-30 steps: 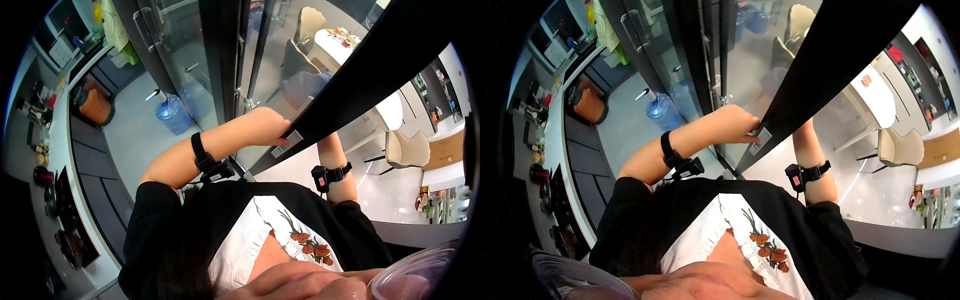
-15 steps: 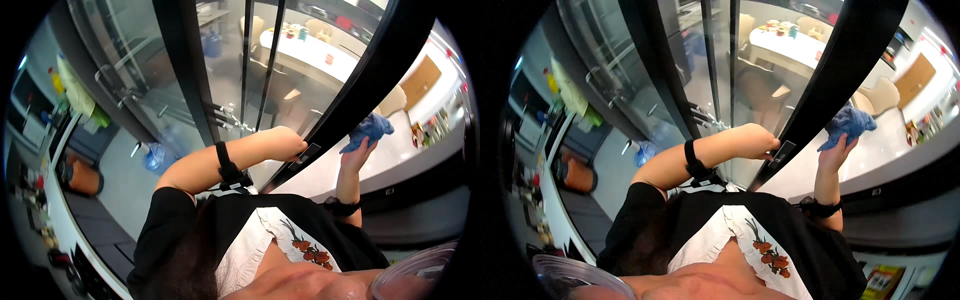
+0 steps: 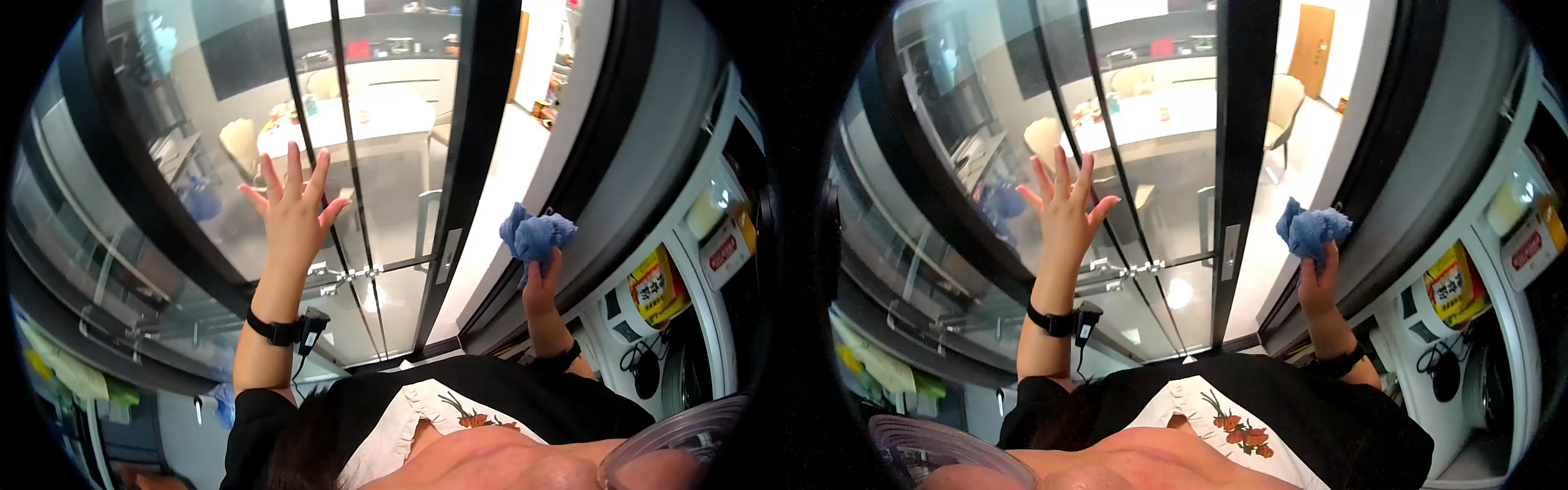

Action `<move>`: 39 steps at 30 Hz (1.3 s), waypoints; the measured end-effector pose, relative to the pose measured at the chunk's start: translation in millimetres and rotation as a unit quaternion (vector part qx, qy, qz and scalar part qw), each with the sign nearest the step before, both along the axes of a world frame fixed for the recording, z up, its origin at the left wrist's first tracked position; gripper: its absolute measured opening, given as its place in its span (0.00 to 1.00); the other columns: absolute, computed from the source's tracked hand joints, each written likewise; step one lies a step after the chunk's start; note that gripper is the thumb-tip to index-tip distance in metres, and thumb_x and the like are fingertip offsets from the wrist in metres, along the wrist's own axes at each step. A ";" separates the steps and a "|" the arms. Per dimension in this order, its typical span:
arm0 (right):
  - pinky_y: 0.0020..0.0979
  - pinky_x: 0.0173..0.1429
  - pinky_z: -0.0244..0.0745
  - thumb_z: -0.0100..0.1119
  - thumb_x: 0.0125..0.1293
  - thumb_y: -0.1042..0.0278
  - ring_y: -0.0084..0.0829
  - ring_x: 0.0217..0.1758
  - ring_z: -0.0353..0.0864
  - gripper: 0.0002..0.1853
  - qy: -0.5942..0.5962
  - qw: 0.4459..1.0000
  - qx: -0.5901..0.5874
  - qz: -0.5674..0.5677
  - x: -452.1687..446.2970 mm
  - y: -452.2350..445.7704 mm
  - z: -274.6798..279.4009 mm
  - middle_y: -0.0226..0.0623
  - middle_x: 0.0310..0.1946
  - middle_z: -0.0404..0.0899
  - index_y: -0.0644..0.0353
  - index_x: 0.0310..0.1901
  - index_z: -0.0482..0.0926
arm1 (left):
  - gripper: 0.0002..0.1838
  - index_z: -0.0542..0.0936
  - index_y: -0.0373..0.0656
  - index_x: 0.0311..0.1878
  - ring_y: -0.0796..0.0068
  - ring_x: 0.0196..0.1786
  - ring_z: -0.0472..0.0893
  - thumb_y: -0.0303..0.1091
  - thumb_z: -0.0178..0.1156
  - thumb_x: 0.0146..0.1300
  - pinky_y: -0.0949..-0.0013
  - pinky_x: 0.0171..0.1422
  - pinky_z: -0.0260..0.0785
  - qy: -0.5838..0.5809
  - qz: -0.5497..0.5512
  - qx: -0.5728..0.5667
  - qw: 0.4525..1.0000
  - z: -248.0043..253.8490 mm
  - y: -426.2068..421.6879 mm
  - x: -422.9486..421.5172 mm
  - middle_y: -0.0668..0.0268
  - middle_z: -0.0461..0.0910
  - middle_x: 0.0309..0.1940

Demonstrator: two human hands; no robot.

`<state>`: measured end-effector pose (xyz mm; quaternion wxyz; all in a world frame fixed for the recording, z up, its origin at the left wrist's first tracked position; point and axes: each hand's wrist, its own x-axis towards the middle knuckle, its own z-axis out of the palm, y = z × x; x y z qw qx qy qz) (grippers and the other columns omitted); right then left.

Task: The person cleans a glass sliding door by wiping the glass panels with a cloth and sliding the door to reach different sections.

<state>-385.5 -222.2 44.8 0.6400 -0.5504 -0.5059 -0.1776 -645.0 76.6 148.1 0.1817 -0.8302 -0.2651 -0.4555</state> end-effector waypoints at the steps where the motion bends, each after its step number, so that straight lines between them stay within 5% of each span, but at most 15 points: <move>1: 0.38 0.66 0.54 0.43 0.66 0.77 0.36 0.61 0.63 0.22 0.003 1.000 -0.001 0.007 -6.8 -2.7 6.9 0.45 0.58 0.62 0.65 0.61 0.57 | 0.41 0.61 0.62 0.67 0.42 0.72 0.36 0.58 0.62 0.48 0.24 0.60 0.24 0.002 -0.001 0.003 1.000 0.4 -0.7 2.7 0.60 0.43 0.72; 15: 0.39 0.65 0.54 0.47 0.62 0.78 0.40 0.60 0.62 0.21 -0.105 0.994 -0.036 -0.020 -24.1 32.1 28.8 0.48 0.55 0.62 0.62 0.57 0.61 | 0.38 0.60 0.61 0.67 0.40 0.71 0.39 0.64 0.53 0.54 0.27 0.59 0.12 -0.020 0.008 0.047 0.999 -2.9 5.8 6.2 0.56 0.44 0.71; 20: 0.44 0.63 0.59 0.57 0.51 0.78 0.50 0.61 0.63 0.22 -0.215 0.974 -0.056 -0.045 -34.2 77.0 34.2 0.52 0.57 0.60 0.61 0.51 0.68 | 0.33 0.63 0.59 0.66 0.52 0.73 0.40 0.60 0.52 0.58 0.36 0.67 0.16 -0.031 -0.036 0.006 0.999 9.7 2.9 -12.0 0.56 0.51 0.69; 24: 0.48 0.63 0.59 0.61 0.47 0.78 0.54 0.60 0.60 0.22 -0.288 0.950 -0.063 -0.101 -23.9 117.0 44.4 0.47 0.58 0.60 0.54 0.46 0.70 | 0.38 0.64 0.58 0.65 0.48 0.73 0.36 0.67 0.51 0.55 0.37 0.67 0.17 -0.161 0.055 0.111 0.979 1.3 28.6 -39.8 0.56 0.46 0.71; 34: 0.49 0.60 0.57 0.58 0.48 0.80 0.54 0.57 0.62 0.19 -0.280 0.929 0.009 -0.241 1.0 109.3 39.3 0.49 0.55 0.63 0.55 0.44 0.69 | 0.42 0.62 0.63 0.66 0.47 0.73 0.39 0.75 0.45 0.50 0.38 0.66 0.11 -0.164 0.090 0.118 0.975 5.6 23.6 -22.8 0.58 0.48 0.70; 39: 0.48 0.62 0.57 0.65 0.45 0.73 0.54 0.57 0.62 0.18 -0.367 0.905 -0.009 -0.214 -23.5 130.0 59.5 0.48 0.56 0.62 0.52 0.41 0.74 | 0.42 0.62 0.63 0.66 0.47 0.73 0.39 0.74 0.45 0.51 0.36 0.65 0.10 -0.156 0.074 0.106 0.979 6.3 17.1 -16.0 0.58 0.48 0.70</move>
